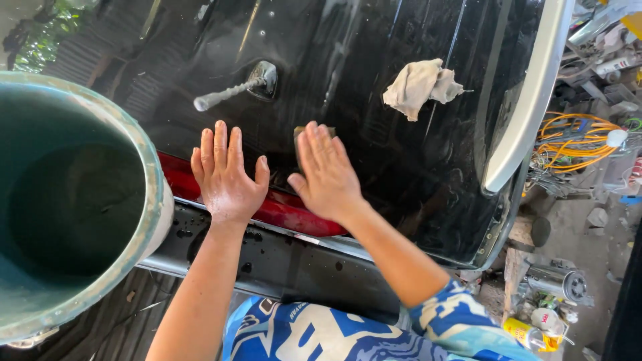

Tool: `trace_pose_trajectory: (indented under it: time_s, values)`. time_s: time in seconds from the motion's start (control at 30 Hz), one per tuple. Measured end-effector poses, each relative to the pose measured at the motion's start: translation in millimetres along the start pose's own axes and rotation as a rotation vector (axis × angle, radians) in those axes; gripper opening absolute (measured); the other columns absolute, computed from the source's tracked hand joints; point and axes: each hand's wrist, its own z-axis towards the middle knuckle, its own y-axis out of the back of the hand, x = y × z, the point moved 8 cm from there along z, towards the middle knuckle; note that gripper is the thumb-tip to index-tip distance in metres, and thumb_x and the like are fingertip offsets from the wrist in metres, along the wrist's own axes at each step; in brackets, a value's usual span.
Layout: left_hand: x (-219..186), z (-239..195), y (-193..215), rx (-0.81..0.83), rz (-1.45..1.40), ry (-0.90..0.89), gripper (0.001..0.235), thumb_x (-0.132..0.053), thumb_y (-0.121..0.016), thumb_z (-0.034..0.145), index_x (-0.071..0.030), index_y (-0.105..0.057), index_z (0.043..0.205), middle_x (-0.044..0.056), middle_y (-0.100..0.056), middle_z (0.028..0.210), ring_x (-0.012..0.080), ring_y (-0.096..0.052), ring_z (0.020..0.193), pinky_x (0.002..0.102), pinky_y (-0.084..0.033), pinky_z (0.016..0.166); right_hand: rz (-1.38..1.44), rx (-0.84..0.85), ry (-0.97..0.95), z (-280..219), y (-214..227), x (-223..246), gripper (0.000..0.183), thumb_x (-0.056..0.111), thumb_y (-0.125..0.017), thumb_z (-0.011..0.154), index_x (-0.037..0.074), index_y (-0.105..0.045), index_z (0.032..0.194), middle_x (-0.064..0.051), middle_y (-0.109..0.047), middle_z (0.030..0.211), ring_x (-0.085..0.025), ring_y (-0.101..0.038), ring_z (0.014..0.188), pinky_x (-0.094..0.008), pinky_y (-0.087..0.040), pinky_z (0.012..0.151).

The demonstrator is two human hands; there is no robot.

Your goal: The person scrubs the rear bumper and tail light area of a black pickup truck using a sanding block and water from a bucket. They then wipe the surface with a cloth to remove residue and dry the area.

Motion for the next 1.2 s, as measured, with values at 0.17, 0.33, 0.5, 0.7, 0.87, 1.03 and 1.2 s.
trace_pose_trajectory:
  time_s: [0.17, 0.33, 0.5, 0.7, 0.87, 1.03, 1.2]
  values:
    - [3, -3, -2, 0.013, -0.015, 0.021, 0.063, -0.037, -0.066, 0.097, -0.002, -0.055, 0.149, 0.02, -0.046, 0.161, 0.0397, -0.037, 0.151, 0.058, -0.026, 0.123, -0.007, -0.025, -0.261, 97, 8, -144, 0.076, 0.046, -0.034, 0.108, -0.009, -0.017, 0.158, -0.032, -0.014, 0.165, -0.047, -0.017, 0.154, -0.055, -0.014, 0.123]
    - [0, -2, -1, 0.022, -0.025, 0.008, 0.063, -0.037, -0.065, 0.098, -0.002, -0.056, 0.149, 0.02, -0.046, 0.161, 0.0399, -0.036, 0.152, 0.058, -0.025, 0.123, -0.153, 0.038, -0.205, 43, 14, -55, 0.078, 0.046, -0.037, 0.107, -0.013, -0.017, 0.156, -0.035, -0.014, 0.164, -0.048, -0.018, 0.153, -0.055, -0.015, 0.124]
    - [2, 2, -2, 0.021, 0.002, 0.0, 0.062, -0.037, -0.066, 0.099, -0.002, -0.056, 0.149, 0.02, -0.045, 0.162, 0.0401, -0.036, 0.153, 0.058, -0.025, 0.123, 0.04, -0.016, 0.016, -8, 7, -3, 0.084, 0.048, -0.04, 0.101, -0.01, -0.02, 0.157, -0.03, -0.016, 0.165, -0.045, -0.021, 0.154, -0.054, -0.016, 0.123]
    - [3, -7, -1, 0.02, 0.008, 0.006, 0.062, -0.037, -0.067, 0.099, -0.002, -0.056, 0.149, 0.021, -0.045, 0.162, 0.0403, -0.036, 0.152, 0.059, -0.025, 0.123, 0.09, -0.076, -0.29, 74, 7, -113, 0.074, 0.045, -0.037, 0.109, -0.007, -0.018, 0.158, -0.028, -0.014, 0.167, -0.044, -0.015, 0.156, -0.055, -0.013, 0.124]
    - [2, -6, -3, 0.015, -0.002, -0.005, 0.063, -0.037, -0.067, 0.098, -0.002, -0.056, 0.15, 0.02, -0.045, 0.163, 0.0406, -0.036, 0.152, 0.059, -0.025, 0.123, -0.044, -0.04, -0.144, -28, -4, -21, 0.08, 0.047, -0.04, 0.107, -0.012, -0.021, 0.157, -0.033, -0.016, 0.166, -0.047, -0.017, 0.155, -0.053, -0.015, 0.126]
    - [2, -1, -4, 0.014, -0.004, -0.01, 0.063, -0.037, -0.065, 0.099, -0.002, -0.056, 0.15, 0.02, -0.045, 0.162, 0.0413, -0.036, 0.152, 0.059, -0.025, 0.123, -0.074, 0.013, -0.2, -4, 6, -65, 0.075, 0.045, -0.04, 0.106, -0.006, -0.023, 0.159, -0.027, -0.018, 0.167, -0.041, -0.019, 0.156, -0.056, -0.017, 0.124]
    - [4, -7, -4, 0.016, -0.026, -0.016, 0.062, -0.038, -0.065, 0.103, -0.001, -0.054, 0.151, 0.02, -0.044, 0.164, 0.042, -0.035, 0.153, 0.059, -0.023, 0.124, 0.02, 0.02, -0.361, 9, 9, -98, 0.066, 0.043, -0.036, 0.108, 0.005, -0.023, 0.162, -0.015, -0.018, 0.17, -0.033, -0.018, 0.157, -0.057, -0.017, 0.123]
